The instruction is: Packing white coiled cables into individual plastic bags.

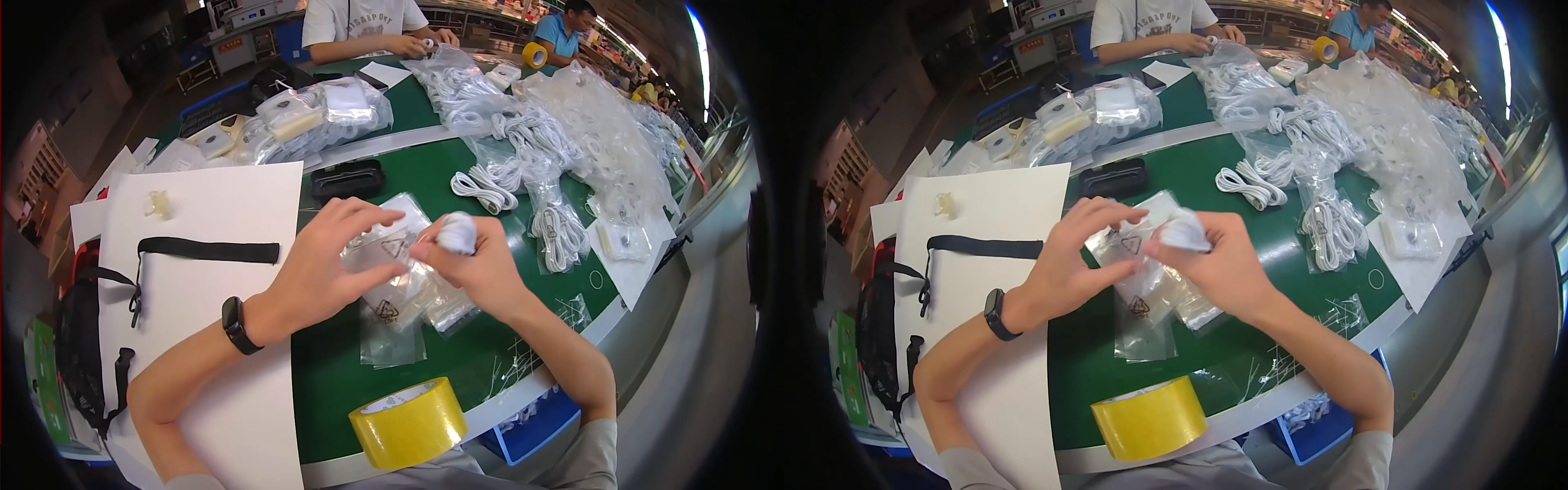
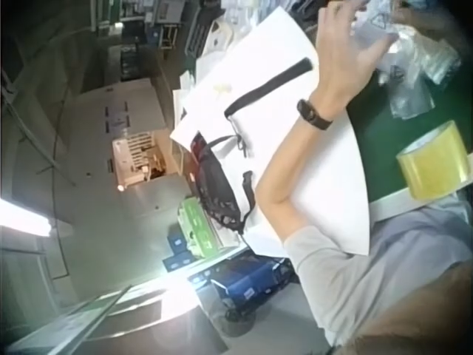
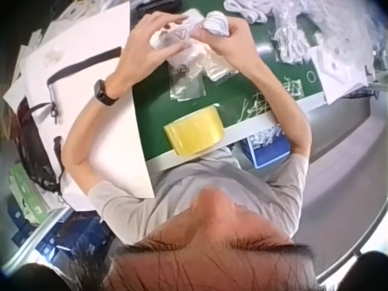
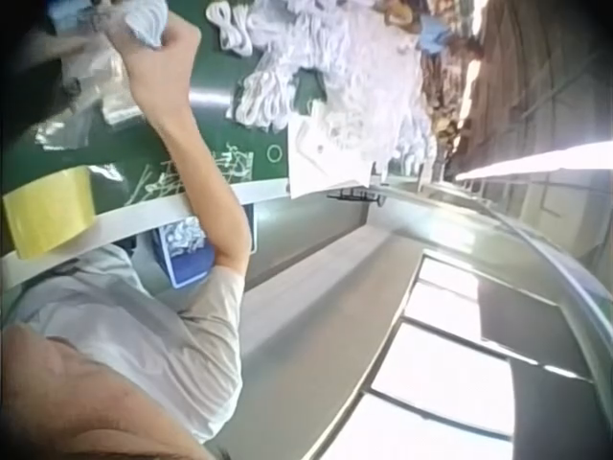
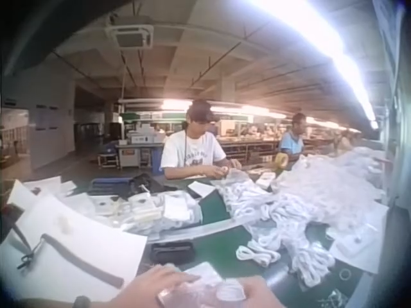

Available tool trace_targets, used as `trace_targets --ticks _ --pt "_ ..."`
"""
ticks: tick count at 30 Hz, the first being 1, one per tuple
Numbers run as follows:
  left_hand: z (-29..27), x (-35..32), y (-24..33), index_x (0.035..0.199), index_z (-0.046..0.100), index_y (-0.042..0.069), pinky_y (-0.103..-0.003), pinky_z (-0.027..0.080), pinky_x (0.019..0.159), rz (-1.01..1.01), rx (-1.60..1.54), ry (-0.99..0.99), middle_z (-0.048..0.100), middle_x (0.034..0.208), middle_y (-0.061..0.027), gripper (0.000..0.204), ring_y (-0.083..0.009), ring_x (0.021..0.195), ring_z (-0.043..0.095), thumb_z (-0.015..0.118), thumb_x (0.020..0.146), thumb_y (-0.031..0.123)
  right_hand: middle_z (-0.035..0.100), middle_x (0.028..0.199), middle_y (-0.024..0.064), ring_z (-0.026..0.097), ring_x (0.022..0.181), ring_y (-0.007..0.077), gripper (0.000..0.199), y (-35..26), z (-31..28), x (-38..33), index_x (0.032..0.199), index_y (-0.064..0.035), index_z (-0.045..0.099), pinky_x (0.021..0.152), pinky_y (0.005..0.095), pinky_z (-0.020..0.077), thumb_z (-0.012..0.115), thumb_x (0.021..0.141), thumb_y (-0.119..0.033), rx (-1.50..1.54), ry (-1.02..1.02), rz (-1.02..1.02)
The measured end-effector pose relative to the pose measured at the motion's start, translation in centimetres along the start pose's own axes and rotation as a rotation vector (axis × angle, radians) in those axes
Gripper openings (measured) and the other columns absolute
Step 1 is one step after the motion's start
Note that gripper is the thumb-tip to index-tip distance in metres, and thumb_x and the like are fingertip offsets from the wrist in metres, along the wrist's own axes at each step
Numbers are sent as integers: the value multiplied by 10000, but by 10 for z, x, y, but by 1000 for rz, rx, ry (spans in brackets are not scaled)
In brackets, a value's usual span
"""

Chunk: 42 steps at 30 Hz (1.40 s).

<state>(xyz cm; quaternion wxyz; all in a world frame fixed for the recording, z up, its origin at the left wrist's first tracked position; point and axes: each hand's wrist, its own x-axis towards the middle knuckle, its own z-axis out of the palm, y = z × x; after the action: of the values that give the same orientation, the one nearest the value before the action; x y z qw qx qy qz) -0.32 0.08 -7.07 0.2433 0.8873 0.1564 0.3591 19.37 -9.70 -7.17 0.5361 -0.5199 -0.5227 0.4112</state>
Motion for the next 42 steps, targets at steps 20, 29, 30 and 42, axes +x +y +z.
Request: trace_targets --ticks 20,29,30,42 --pt "3 -7 -27 953 746 -42 -245 510 691 -476 -253 -110 743 848 -72 158 -85 749 642 702 907 102 301 505 -81 288 464 54 217 -22 -39 3 800 -139 522 540 256 301 596 994 -202 658 234 -29" --pt "11 -14 -26 951 751 -42 -261 522 682 -389 -199 -66 731 819 -106 150 -127 705 652 718 884 89 313 515 -54 294 463 79 295 -23 -39 8 688 -120 473 550 271 298 570 966 -142 791 370 12" --pt "10 -14 -24 948 751 -42 -264 524 684 -385 -204 -67 730 823 -112 150 -131 705 653 719 882 88 315 518 -51 292 463 80 290 -23 -40 8 688 -120 467 552 273 297 566 961 -139 807 358 -5" --pt "14 -23 -31 943 737 -43 -308 515 665 -371 -226 2 700 817 -137 159 -201 676 642 722 871 98 387 579 -61 325 490 45 261 -40 -76 3 741 -132 485 532 236 297 615 962 -182 784 473 -240"
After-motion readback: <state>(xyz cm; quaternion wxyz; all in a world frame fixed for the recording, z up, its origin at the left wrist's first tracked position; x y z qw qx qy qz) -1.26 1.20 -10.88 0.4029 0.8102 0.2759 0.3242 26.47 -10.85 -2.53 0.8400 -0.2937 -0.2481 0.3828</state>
